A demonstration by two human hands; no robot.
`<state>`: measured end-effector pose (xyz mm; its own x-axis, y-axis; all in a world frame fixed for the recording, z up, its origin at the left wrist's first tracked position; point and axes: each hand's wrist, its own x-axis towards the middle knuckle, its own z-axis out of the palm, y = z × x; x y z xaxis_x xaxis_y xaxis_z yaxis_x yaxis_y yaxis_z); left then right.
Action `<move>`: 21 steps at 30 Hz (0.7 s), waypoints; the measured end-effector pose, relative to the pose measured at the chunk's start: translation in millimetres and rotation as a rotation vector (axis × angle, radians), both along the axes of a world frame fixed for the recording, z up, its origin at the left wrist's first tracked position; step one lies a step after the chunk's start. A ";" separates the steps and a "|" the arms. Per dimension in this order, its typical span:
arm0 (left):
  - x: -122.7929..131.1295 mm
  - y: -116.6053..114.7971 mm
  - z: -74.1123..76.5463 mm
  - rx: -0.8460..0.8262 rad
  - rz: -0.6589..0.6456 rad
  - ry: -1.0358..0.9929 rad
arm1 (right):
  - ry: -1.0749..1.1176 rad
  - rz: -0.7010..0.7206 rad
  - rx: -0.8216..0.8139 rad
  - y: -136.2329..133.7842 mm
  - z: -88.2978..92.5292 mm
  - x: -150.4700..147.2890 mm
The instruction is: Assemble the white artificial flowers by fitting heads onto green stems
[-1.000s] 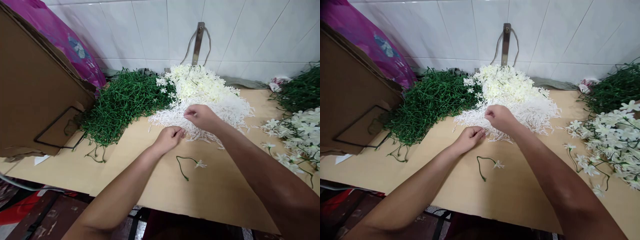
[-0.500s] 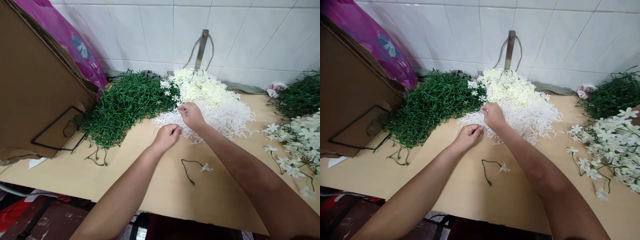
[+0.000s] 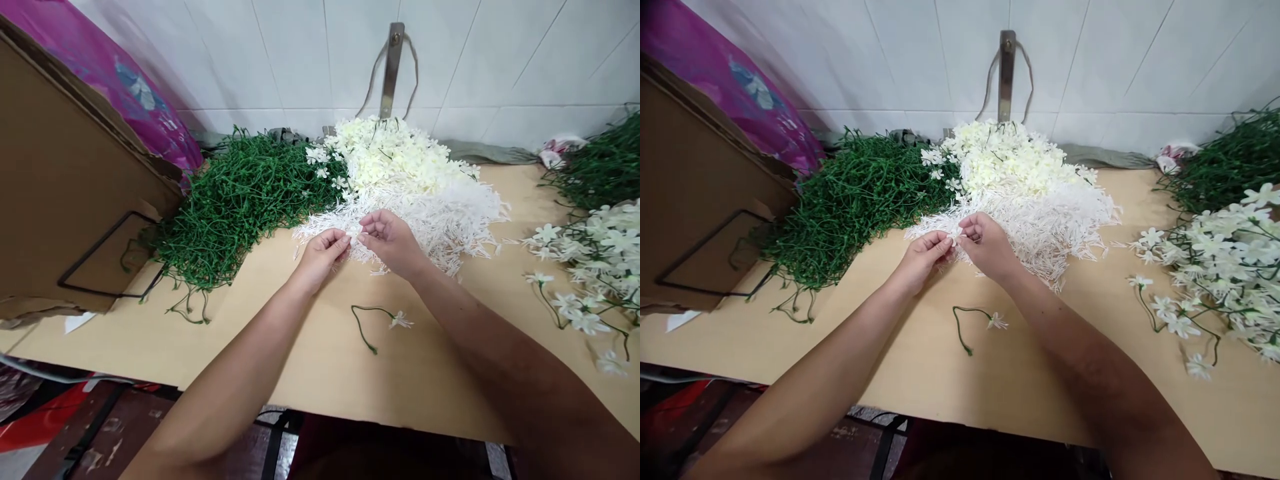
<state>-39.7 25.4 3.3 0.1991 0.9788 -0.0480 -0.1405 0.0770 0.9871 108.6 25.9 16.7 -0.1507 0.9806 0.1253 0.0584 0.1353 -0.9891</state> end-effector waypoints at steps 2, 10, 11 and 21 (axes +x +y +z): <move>-1.0 1.5 -0.4 -0.012 0.022 -0.029 | 0.010 0.010 -0.001 3.0 -1.5 4.5; 0.7 0.8 -3.8 -0.031 -0.037 -0.043 | -0.062 0.075 0.045 4.2 -2.9 6.1; 0.3 0.7 -3.5 -0.040 -0.029 -0.045 | -0.077 0.079 0.062 3.5 -1.7 5.7; -11.1 3.0 2.9 -0.067 -0.016 -0.098 | -0.855 0.213 0.382 2.8 -2.3 23.4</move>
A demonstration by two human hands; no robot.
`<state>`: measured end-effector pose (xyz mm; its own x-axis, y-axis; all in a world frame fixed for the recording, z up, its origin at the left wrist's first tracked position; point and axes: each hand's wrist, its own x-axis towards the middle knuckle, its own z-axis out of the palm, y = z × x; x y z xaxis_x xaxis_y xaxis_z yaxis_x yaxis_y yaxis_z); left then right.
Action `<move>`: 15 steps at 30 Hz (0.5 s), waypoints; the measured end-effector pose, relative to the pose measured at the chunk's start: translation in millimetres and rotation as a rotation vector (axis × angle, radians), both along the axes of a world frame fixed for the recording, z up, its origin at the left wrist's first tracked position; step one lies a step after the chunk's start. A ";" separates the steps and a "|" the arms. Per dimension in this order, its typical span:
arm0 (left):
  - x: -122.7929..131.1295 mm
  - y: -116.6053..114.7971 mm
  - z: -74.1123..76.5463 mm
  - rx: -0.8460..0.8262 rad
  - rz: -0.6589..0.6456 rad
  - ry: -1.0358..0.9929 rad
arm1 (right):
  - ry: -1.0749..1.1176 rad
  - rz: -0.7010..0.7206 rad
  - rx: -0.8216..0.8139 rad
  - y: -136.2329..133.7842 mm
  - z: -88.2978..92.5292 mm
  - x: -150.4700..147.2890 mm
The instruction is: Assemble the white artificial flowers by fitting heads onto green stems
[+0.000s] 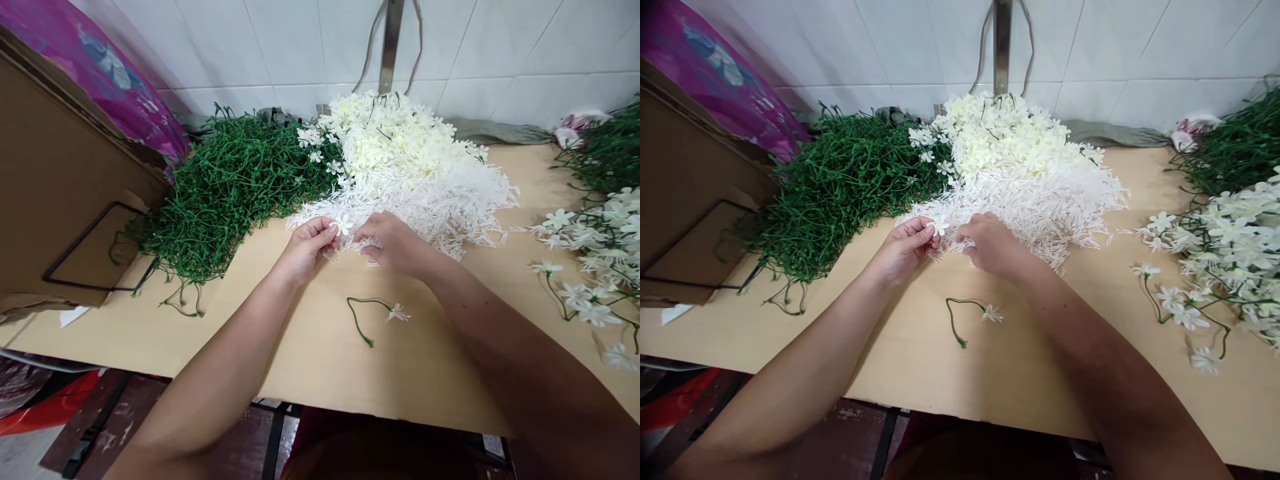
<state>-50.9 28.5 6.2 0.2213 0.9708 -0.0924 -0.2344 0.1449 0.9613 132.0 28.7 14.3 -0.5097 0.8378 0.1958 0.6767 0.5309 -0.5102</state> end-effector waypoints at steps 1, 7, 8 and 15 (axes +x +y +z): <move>-0.4 0.0 -0.4 0.002 -0.010 -0.001 | -0.095 0.011 0.028 -0.6 -1.7 -0.7; -1.6 0.2 -2.2 0.025 -0.048 -0.012 | -0.250 0.000 0.062 -0.1 -5.3 -2.7; -1.5 0.1 -2.1 0.024 -0.049 -0.013 | -0.233 -0.003 0.071 0.4 -4.7 -2.3; 0.3 -3.7 -0.6 -0.048 -0.066 -0.056 | 0.328 -0.112 -0.002 -3.0 4.2 -7.5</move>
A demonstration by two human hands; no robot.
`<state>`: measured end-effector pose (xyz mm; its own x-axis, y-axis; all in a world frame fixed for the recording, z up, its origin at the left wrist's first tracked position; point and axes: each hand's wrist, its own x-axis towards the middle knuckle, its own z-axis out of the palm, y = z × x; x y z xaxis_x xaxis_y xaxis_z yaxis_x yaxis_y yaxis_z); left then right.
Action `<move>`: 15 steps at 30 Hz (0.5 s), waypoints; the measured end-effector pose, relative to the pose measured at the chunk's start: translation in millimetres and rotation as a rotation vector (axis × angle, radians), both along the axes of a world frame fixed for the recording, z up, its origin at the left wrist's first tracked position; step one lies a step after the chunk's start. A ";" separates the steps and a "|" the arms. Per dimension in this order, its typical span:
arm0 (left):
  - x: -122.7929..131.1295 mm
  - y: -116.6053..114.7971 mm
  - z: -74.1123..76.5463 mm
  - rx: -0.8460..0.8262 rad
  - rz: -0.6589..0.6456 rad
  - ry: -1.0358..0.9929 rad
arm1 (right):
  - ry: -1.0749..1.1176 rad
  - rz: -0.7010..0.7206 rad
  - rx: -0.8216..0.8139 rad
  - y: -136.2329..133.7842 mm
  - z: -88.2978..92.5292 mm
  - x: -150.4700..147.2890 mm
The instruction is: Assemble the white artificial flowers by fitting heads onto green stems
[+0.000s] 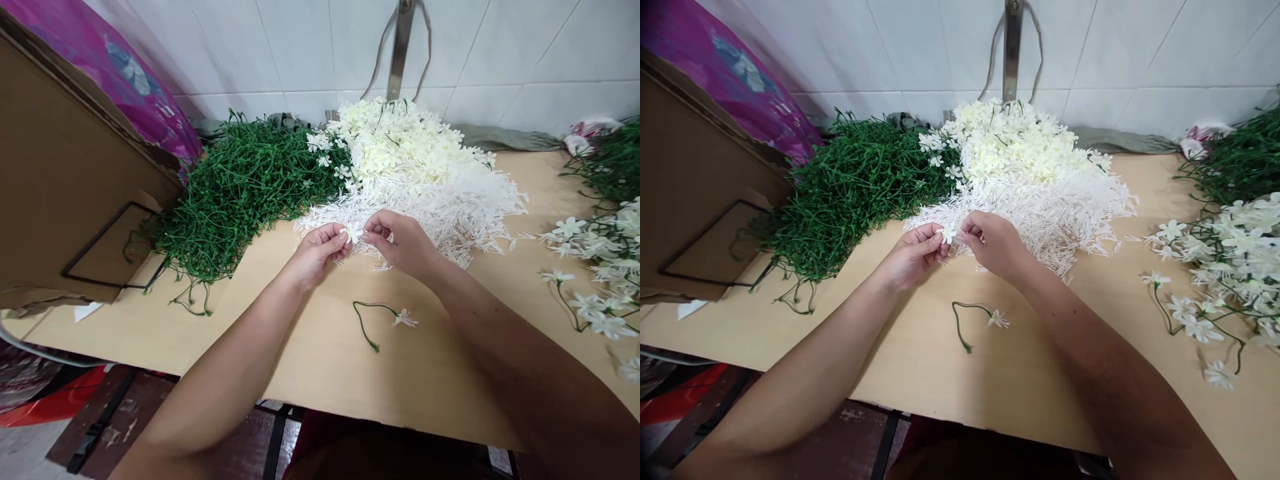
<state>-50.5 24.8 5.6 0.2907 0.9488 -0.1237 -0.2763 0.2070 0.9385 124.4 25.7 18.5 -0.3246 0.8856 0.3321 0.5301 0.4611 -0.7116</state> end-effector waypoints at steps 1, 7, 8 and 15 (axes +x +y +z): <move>0.3 -0.9 0.6 -0.022 -0.006 -0.024 | 0.100 0.006 -0.062 -0.4 0.7 -1.2; 2.0 -5.3 3.7 -0.091 -0.075 -0.165 | 0.444 0.107 -0.314 0.0 0.1 -5.2; 2.3 -5.4 3.7 -0.101 -0.083 -0.182 | 0.475 0.115 -0.338 -0.3 -0.1 -5.9; 2.9 -5.4 5.4 -0.134 -0.062 -0.264 | 0.611 0.125 -0.405 -4.0 -1.4 -10.0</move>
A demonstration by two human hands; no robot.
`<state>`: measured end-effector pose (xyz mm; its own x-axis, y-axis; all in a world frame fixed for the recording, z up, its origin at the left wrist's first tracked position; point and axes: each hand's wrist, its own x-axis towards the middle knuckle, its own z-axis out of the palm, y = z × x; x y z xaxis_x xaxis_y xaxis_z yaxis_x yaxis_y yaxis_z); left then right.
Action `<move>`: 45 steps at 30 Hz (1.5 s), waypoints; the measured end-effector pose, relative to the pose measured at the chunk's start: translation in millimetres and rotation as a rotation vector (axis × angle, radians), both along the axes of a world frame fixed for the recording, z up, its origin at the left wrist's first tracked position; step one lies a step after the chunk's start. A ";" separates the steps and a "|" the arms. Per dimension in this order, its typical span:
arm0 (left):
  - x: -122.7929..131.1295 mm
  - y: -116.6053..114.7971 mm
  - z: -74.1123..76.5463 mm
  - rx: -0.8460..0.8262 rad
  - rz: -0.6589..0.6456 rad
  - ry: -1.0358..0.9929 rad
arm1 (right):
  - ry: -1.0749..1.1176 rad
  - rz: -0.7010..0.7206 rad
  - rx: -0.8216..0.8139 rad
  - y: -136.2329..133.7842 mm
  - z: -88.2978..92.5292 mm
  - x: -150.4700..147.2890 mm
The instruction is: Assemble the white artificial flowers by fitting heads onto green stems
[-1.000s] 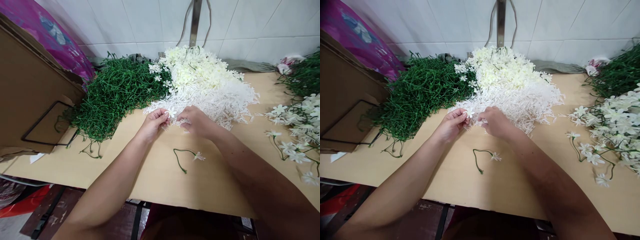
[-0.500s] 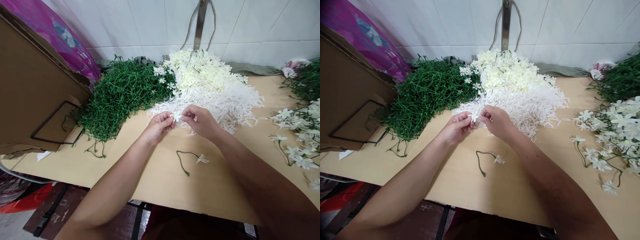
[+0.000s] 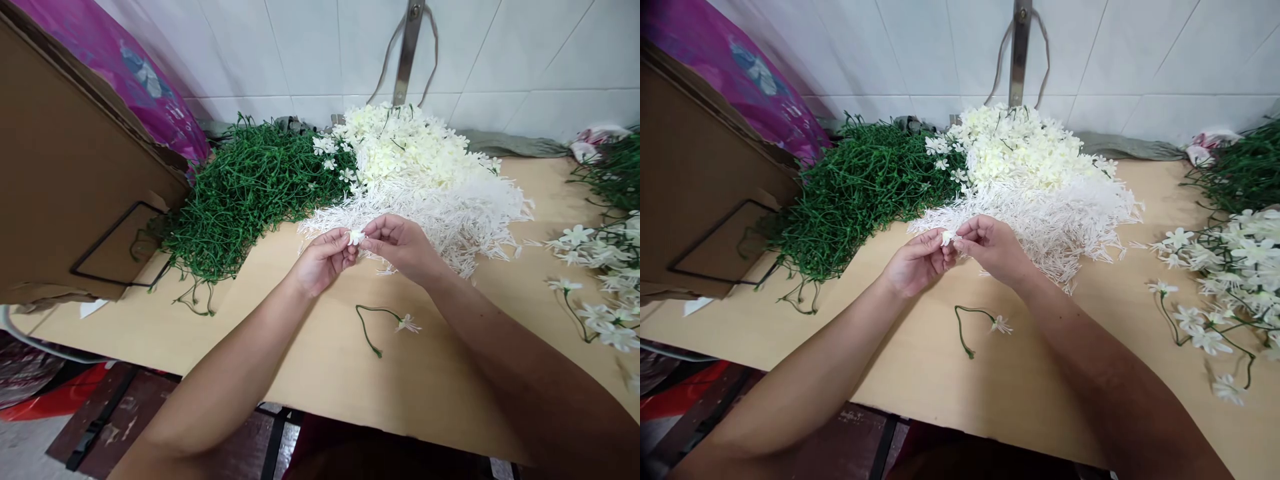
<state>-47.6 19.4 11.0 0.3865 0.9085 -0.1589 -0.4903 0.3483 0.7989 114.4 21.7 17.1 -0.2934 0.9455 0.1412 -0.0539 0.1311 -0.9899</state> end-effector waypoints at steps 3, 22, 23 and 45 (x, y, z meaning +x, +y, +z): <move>0.3 -0.9 1.3 0.001 0.012 -0.016 | 0.005 -0.047 0.000 2.9 -4.0 1.4; 1.4 -0.3 -1.0 -0.043 0.037 -0.016 | 0.060 -0.424 0.084 30.3 -7.1 34.0; 1.4 -0.4 -1.0 -0.043 0.035 -0.021 | 0.060 -0.430 0.094 29.6 -6.3 33.4; 0.0 -2.0 2.1 -0.032 -0.008 -0.062 | -0.305 -0.116 0.237 0.4 8.6 1.9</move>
<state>-47.6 17.3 13.1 0.4041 0.9000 -0.1636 -0.5355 0.3778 0.7553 116.4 22.1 25.7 -0.2484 0.9265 0.2825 0.2661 0.3457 -0.8998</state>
